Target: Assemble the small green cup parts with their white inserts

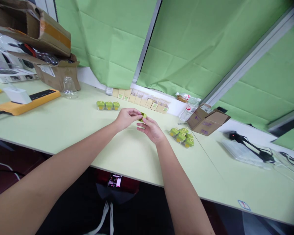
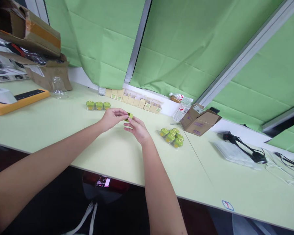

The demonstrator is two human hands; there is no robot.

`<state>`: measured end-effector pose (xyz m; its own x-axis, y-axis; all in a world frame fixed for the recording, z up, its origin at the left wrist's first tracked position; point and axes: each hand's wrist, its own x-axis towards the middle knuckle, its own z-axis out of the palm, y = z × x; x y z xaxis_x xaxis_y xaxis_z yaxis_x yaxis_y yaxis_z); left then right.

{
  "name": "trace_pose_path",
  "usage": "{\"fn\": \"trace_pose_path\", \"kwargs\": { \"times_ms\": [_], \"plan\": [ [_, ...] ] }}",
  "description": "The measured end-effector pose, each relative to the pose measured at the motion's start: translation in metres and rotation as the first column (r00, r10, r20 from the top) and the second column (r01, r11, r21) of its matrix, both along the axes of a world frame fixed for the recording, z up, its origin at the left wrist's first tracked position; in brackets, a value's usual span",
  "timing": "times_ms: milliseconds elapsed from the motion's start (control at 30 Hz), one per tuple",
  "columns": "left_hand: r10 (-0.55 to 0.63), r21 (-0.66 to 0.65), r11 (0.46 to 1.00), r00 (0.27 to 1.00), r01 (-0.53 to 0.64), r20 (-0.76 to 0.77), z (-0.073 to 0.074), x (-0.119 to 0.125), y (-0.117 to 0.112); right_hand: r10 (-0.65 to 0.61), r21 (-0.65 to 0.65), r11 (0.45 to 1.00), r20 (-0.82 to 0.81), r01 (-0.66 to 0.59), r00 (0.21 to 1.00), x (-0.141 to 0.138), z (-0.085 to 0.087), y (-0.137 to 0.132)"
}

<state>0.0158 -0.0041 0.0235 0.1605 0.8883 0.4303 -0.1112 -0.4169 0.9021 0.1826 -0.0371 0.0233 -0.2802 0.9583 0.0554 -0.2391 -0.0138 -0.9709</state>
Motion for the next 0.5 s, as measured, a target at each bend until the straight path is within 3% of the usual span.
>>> {"fn": "trace_pose_path", "kwargs": {
  "times_ms": [300,500],
  "plan": [
    [0.052,0.054,0.997,0.997,-0.048,-0.066,-0.0011,0.0005,0.0008,-0.043,0.021,0.999,0.007,0.043,0.999,-0.0036,-0.0045,0.0021],
    [0.038,0.047,0.998,0.999,-0.039,0.012,-0.0051,0.0010,0.0054,-0.064,0.017,0.998,0.045,0.064,0.997,-0.0030,-0.0038,0.0017]
  ]
}}
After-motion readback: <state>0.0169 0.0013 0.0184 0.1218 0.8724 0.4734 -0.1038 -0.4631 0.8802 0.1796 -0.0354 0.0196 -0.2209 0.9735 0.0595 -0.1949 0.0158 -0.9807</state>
